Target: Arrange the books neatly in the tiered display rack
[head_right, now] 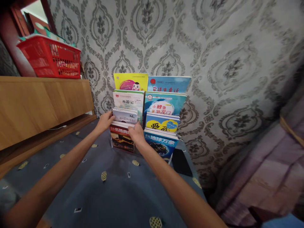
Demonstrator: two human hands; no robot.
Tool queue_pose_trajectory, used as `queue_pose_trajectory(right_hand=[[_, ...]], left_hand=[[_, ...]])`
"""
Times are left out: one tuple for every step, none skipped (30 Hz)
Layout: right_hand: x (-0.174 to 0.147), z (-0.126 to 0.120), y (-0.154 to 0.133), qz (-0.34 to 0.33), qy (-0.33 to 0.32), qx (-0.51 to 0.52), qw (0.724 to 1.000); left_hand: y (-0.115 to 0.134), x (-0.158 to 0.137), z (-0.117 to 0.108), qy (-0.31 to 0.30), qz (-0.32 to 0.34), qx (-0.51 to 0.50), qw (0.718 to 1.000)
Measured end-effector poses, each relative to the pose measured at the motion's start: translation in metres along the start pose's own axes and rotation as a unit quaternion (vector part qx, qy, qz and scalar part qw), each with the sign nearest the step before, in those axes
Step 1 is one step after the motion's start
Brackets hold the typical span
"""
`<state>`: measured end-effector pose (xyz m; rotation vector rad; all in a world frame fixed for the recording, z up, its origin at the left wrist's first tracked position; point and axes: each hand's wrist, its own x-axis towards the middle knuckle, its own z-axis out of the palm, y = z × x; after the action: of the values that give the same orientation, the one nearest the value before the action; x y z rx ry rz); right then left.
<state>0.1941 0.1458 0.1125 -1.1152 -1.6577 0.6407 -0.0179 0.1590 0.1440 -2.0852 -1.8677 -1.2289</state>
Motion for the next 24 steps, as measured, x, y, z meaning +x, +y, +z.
queue_pose_trajectory(right_hand=[[0.0, 0.001, 0.0, 0.008, -0.002, -0.003, 1.0], [0.0, 0.002, -0.001, 0.014, -0.004, -0.005, 1.0], [0.001, 0.002, -0.001, 0.02, -0.005, -0.007, 1.0], [0.001, 0.003, -0.001, 0.025, -0.005, -0.008, 1.0], [0.001, 0.004, -0.002, 0.029, -0.005, -0.009, 1.0], [0.001, 0.004, -0.002, 0.032, -0.005, -0.01, 0.999], [0.001, 0.005, -0.002, 0.035, -0.005, -0.01, 0.999], [0.001, 0.005, -0.002, 0.038, -0.004, -0.011, 0.999], [0.001, 0.005, -0.002, 0.039, -0.004, -0.01, 0.999], [0.002, 0.005, -0.003, 0.041, -0.004, -0.009, 0.999], [0.002, 0.006, -0.003, 0.042, -0.003, -0.008, 0.999], [0.002, 0.006, -0.003, 0.044, -0.002, -0.007, 0.999], [0.002, 0.006, -0.003, 0.045, 0.0, -0.005, 0.999], [0.003, 0.006, -0.002, 0.047, 0.001, -0.002, 0.999], [0.003, 0.007, -0.002, 0.048, 0.002, 0.001, 0.999], [0.004, 0.007, -0.002, 0.049, 0.003, 0.004, 0.999], [0.004, 0.007, -0.002, 0.049, 0.003, 0.007, 0.999], [0.005, 0.007, -0.001, 0.049, 0.003, 0.011, 0.999], [0.006, 0.007, -0.001, 0.049, 0.003, 0.015, 0.999], [0.007, 0.007, -0.001, 0.047, 0.004, 0.019, 0.999], [0.008, 0.007, 0.0, 0.044, 0.005, 0.022, 0.999], [0.009, 0.007, 0.0, 0.041, 0.007, 0.026, 0.999], [0.01, 0.008, 0.0, 0.035, 0.011, 0.031, 0.999], [0.011, 0.008, 0.0, 0.03, 0.015, 0.035, 0.999]], left_hand=[[0.001, 0.001, 0.0, -0.001, -0.004, 0.009, 1.0], [0.001, 0.001, 0.0, -0.003, -0.008, 0.017, 1.0], [0.002, 0.002, -0.001, -0.004, -0.013, 0.025, 1.0], [0.002, 0.003, -0.001, -0.006, -0.016, 0.033, 0.999], [0.003, 0.004, -0.001, -0.007, -0.018, 0.04, 0.999], [0.003, 0.005, -0.001, -0.008, -0.02, 0.046, 0.999], [0.004, 0.006, -0.001, -0.008, -0.021, 0.05, 0.998], [0.004, 0.006, -0.002, -0.01, -0.021, 0.054, 0.998], [0.005, 0.007, -0.002, -0.011, -0.021, 0.057, 0.998], [0.005, 0.007, -0.002, -0.012, -0.021, 0.059, 0.998], [0.006, 0.007, -0.003, -0.013, -0.02, 0.061, 0.998], [0.006, 0.008, -0.004, -0.014, -0.019, 0.062, 0.998], [0.006, 0.008, -0.004, -0.016, -0.018, 0.062, 0.998], [0.006, 0.008, -0.005, -0.017, -0.017, 0.061, 0.998], [0.006, 0.009, -0.006, -0.019, -0.015, 0.06, 0.998], [0.006, 0.009, -0.006, -0.021, -0.014, 0.059, 0.998], [0.005, 0.01, -0.007, -0.022, -0.012, 0.058, 0.998], [0.005, 0.01, -0.007, -0.024, -0.009, 0.056, 0.998], [0.004, 0.011, -0.007, -0.025, -0.007, 0.055, 0.998], [0.003, 0.012, -0.007, -0.026, -0.004, 0.053, 0.998], [0.002, 0.013, -0.007, -0.027, -0.002, 0.051, 0.998], [0.001, 0.014, -0.007, -0.029, 0.0, 0.049, 0.998], [0.0, 0.015, -0.007, -0.031, 0.001, 0.047, 0.998], [-0.001, 0.015, -0.006, -0.032, 0.002, 0.045, 0.998]])
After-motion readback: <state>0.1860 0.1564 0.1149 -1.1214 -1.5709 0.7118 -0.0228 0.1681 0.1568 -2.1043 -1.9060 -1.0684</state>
